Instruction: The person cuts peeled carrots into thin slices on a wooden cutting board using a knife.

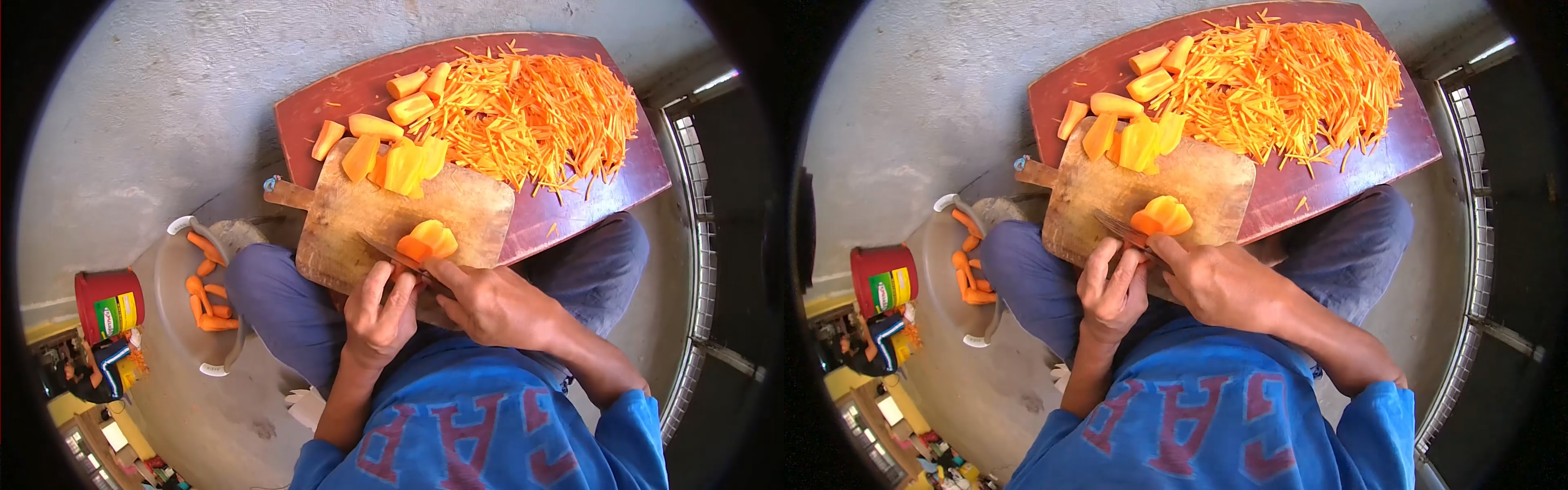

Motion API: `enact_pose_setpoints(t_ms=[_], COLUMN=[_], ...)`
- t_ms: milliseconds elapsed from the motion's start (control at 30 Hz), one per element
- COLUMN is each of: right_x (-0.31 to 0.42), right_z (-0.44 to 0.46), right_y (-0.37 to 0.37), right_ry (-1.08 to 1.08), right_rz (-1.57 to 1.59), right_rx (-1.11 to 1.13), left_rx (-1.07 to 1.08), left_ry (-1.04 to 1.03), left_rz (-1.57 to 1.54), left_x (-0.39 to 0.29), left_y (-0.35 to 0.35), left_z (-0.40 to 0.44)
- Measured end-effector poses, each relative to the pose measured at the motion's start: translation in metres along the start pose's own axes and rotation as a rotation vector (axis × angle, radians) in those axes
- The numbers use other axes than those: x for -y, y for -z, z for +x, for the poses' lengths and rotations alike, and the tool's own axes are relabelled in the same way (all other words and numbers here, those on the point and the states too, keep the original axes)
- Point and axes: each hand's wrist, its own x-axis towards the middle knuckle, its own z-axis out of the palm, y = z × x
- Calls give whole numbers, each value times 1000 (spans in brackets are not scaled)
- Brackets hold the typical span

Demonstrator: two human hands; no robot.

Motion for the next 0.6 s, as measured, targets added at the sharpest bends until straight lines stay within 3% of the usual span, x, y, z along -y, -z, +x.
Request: enact_pose_setpoints(t_ms=[200,600], right_x=[5,24], right_z=[-31,-66], right_y=[13,20], right_ry=[77,34], right_rz=[118,30], right_rx=[-148,-88], left_rx=[-32,-40], left_ry=[12,-23], left_rz=[-1,17], left_x=[3,4], left_y=[0,1], left_z=[-8,-3])
